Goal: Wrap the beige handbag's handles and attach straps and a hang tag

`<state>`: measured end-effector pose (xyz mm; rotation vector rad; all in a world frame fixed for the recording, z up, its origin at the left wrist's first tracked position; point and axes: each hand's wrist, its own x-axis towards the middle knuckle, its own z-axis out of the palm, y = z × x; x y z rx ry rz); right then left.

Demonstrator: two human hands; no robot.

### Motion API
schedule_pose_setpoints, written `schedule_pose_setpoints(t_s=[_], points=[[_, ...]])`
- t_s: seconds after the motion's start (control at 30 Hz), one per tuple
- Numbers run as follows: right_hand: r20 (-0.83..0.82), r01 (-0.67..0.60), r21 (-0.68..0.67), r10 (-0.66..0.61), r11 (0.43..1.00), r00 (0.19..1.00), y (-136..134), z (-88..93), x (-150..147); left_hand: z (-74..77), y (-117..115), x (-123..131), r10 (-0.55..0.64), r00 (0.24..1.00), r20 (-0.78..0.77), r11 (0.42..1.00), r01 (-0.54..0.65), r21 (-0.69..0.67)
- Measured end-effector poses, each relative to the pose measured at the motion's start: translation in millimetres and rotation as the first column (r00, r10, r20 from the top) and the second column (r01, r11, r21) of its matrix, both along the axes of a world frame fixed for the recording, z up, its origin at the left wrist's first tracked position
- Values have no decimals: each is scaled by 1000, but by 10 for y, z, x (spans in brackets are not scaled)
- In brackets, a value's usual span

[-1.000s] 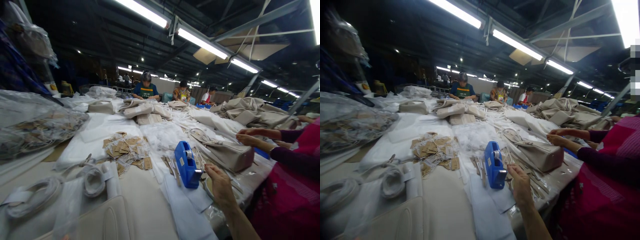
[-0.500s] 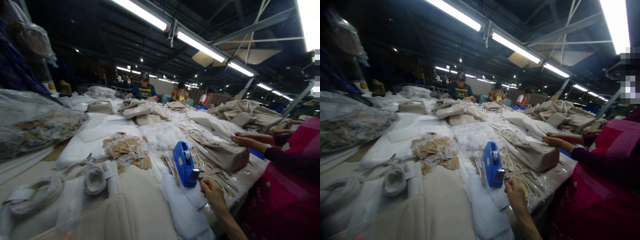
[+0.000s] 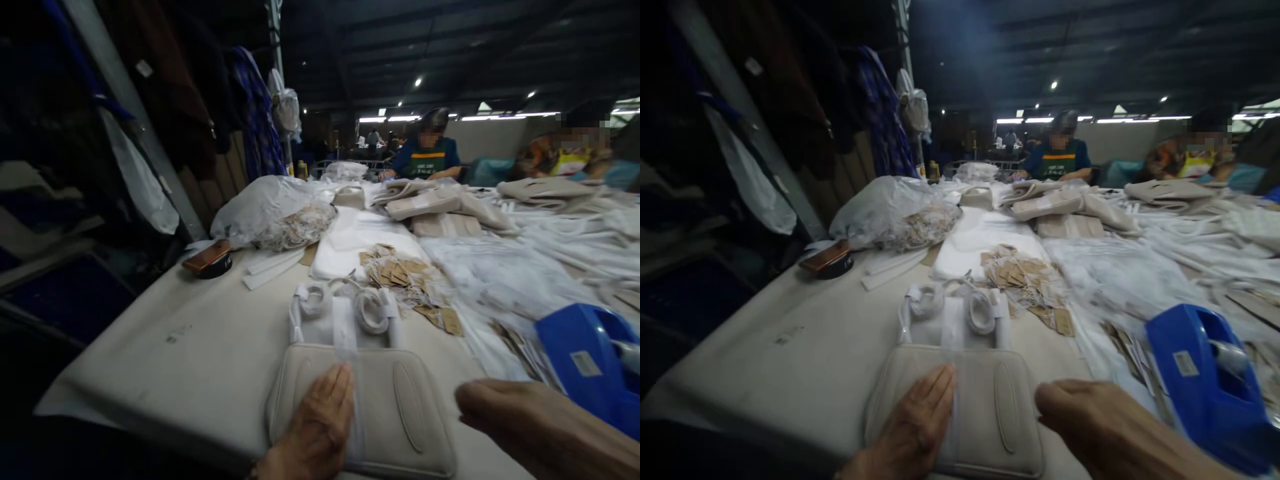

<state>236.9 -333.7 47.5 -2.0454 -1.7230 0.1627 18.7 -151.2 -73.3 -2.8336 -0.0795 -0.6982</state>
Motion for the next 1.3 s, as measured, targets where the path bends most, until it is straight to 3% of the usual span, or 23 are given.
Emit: schedule_pose_setpoints(t_s=[0.03,0.1,0.17,0.27,0.37,0.5,0.63,0.77,0.9,0.97,1.03,1.13,1.23,1.3], points=[[47,-208,-183,220,961,974,264,116,-94,-26,-5,1,12,1000,15,1000,-12,-9],[138,-380,-380,458,843,878,777,268,-251,-84,-10,7,29,997,73,1000,-28,-11],[212,-392,-515,556,762,804,1212,287,-339,-136,-5,26,30,990,140,1000,-31,3],[293,-356,-616,623,703,725,1628,152,-372,-182,9,71,25,978,208,999,-34,40],[306,-374,-615,647,694,698,1811,-19,-368,-198,12,118,38,951,308,999,-46,18],[249,-368,-605,607,706,755,1963,-149,-363,-193,7,143,55,939,340,999,-50,-22],[312,-223,-566,457,794,833,2130,-154,-320,-159,17,122,37,942,334,999,-28,-31],[389,-177,-454,373,873,843,2033,-138,-288,-177,9,116,28,946,324,999,-17,-38],[354,-262,-196,318,945,879,1527,-376,-384,-307,-33,150,46,911,409,996,-11,-88],[305,-325,-57,327,944,895,1243,-570,-450,-343,-55,148,53,894,445,992,4,-126],[355,-364,52,324,930,877,1024,-743,-512,-312,-65,119,60,882,467,987,18,-161],[447,-383,90,307,919,841,856,-928,-621,-162,-43,37,105,909,404,982,-30,-189],[465,-388,112,297,915,834,810,-1111,-754,-53,29,-49,59,956,286,997,-43,-62],[480,-410,228,265,883,837,773,-1236,-781,-90,105,-77,-37,963,267,998,23,56]])
